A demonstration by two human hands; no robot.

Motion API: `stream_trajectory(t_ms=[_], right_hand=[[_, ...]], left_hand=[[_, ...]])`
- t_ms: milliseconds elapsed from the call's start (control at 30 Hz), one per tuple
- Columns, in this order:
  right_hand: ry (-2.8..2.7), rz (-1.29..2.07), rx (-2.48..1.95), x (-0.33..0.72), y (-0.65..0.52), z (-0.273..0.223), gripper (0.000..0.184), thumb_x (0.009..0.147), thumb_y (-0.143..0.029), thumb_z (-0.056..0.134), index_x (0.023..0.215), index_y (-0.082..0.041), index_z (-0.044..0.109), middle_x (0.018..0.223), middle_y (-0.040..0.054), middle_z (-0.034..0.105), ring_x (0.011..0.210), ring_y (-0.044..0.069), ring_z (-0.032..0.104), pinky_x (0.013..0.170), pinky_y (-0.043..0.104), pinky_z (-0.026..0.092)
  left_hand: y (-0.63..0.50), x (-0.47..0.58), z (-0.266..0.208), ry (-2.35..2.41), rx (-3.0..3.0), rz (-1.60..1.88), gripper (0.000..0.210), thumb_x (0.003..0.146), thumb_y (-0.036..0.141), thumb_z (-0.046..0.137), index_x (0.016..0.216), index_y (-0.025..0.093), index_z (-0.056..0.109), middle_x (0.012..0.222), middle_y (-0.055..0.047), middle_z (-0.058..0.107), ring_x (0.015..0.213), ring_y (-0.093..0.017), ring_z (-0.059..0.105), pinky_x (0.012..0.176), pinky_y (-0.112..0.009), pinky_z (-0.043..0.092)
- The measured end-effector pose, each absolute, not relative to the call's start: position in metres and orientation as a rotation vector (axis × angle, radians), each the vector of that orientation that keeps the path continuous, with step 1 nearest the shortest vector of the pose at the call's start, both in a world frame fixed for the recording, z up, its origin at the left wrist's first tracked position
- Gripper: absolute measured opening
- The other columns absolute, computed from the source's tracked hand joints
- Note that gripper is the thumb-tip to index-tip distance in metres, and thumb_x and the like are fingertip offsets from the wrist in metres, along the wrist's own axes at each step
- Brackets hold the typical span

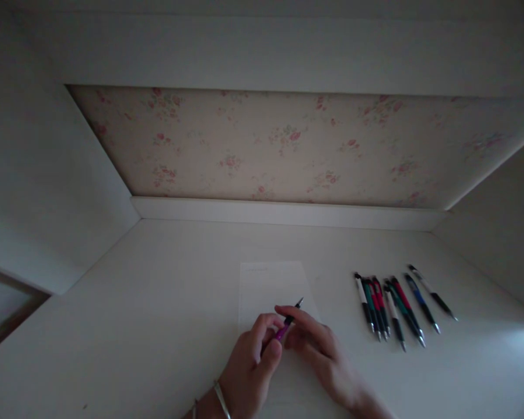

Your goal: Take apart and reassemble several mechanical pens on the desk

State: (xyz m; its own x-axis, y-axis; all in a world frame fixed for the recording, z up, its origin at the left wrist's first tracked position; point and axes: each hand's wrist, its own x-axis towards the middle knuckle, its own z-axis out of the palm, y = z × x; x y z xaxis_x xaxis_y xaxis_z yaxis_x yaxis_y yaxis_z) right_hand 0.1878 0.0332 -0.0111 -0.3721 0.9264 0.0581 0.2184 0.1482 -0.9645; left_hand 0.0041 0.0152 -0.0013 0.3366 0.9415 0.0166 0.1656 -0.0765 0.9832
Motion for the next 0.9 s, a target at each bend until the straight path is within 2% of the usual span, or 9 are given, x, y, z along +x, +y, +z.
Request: stream_trajectory(t_ms=[167, 233, 267, 367, 500, 567, 700, 800, 900], right_hand=[[-1.546, 1.014, -1.273, 0.189, 0.052, -0.020, 0.029, 0.086, -0.034, 0.065, 0.113, -0.024, 0.066, 0.063, -0.0017, 0.062, 0.051, 0.014, 0.053, 0.050, 0.024, 0.043], [-1.306, 0.945, -1.266, 0.186, 0.067, -0.018, 0.026, 0.082, -0.043, 0.068, 0.099, -0.023, 0.064, 0.076, 0.0016, 0.068, 0.052, 0.013, 0.054, 0.049, 0.024, 0.044], [-1.207, 0.936, -1.243, 0.184, 0.075, -0.014, 0.029, 0.082, -0.048, 0.068, 0.094, -0.023, 0.060, 0.082, 0.0029, 0.070, 0.051, 0.013, 0.053, 0.047, 0.024, 0.044], [-1.221, 0.964, -1.279, 0.172, 0.100, 0.002, 0.035, 0.083, -0.056, 0.065, 0.079, -0.021, 0.057, 0.066, 0.0006, 0.066, 0.048, 0.012, 0.050, 0.046, 0.023, 0.039], [-1.245, 1.123, -1.422, 0.147, 0.137, 0.012, 0.060, 0.088, -0.069, 0.041, 0.065, -0.018, 0.063, 0.044, -0.0012, 0.052, 0.041, 0.012, 0.043, 0.043, 0.025, 0.031], [-1.257, 1.120, -1.452, 0.135, 0.154, 0.010, 0.059, 0.088, -0.065, 0.043, 0.069, -0.016, 0.069, 0.038, -0.0035, 0.045, 0.039, 0.012, 0.042, 0.044, 0.025, 0.031], [-1.246, 1.039, -1.485, 0.126, 0.172, -0.003, 0.029, 0.079, -0.039, 0.057, 0.090, -0.016, 0.071, 0.041, -0.0072, 0.047, 0.041, 0.013, 0.043, 0.044, 0.024, 0.032], [-1.240, 0.950, -1.517, 0.128, 0.172, -0.010, 0.012, 0.071, -0.027, 0.054, 0.070, -0.019, 0.063, 0.041, -0.0072, 0.047, 0.042, 0.013, 0.042, 0.043, 0.024, 0.029], [-1.240, 0.881, -1.552, 0.132, 0.171, -0.014, 0.013, 0.067, -0.024, 0.050, 0.055, -0.022, 0.049, 0.040, -0.0070, 0.043, 0.042, 0.012, 0.039, 0.042, 0.024, 0.026]], left_hand=[[0.016, 0.007, -0.009, 1.069, 1.454, 0.934, 0.066, 0.093, 0.071, 0.024, 0.123, 0.015, 0.043, 0.065, 0.005, 0.040, 0.058, -0.015, 0.040, 0.058, -0.027, 0.032], [0.017, 0.009, -0.011, 1.117, 1.449, 0.957, 0.065, 0.095, 0.068, 0.021, 0.127, 0.015, 0.041, 0.065, 0.006, 0.040, 0.058, -0.015, 0.041, 0.059, -0.028, 0.033], [0.017, 0.011, -0.011, 1.151, 1.442, 0.969, 0.063, 0.096, 0.065, 0.020, 0.128, 0.015, 0.041, 0.065, 0.005, 0.041, 0.058, -0.015, 0.042, 0.060, -0.028, 0.033], [0.018, 0.013, -0.010, 1.219, 1.429, 0.941, 0.055, 0.100, 0.059, 0.021, 0.125, 0.015, 0.044, 0.062, 0.006, 0.041, 0.058, -0.015, 0.044, 0.059, -0.028, 0.032], [0.021, 0.014, -0.007, 1.201, 1.511, 0.833, 0.051, 0.101, 0.056, 0.022, 0.112, 0.016, 0.051, 0.054, 0.007, 0.037, 0.051, -0.015, 0.041, 0.052, -0.027, 0.026], [0.022, 0.014, -0.006, 1.215, 1.570, 0.801, 0.048, 0.101, 0.054, 0.024, 0.107, 0.017, 0.054, 0.054, 0.007, 0.037, 0.050, -0.014, 0.041, 0.051, -0.028, 0.024], [0.024, 0.015, -0.007, 1.236, 1.676, 0.774, 0.040, 0.102, 0.047, 0.028, 0.098, 0.019, 0.056, 0.056, 0.006, 0.038, 0.050, -0.014, 0.042, 0.051, -0.028, 0.023], [0.024, 0.018, -0.009, 1.227, 1.747, 0.777, 0.036, 0.102, 0.045, 0.031, 0.098, 0.019, 0.057, 0.055, 0.006, 0.043, 0.049, -0.014, 0.044, 0.050, -0.027, 0.023], [0.024, 0.019, -0.011, 1.236, 1.814, 0.769, 0.034, 0.101, 0.043, 0.033, 0.098, 0.020, 0.058, 0.055, 0.004, 0.052, 0.048, -0.014, 0.048, 0.049, -0.026, 0.025]])
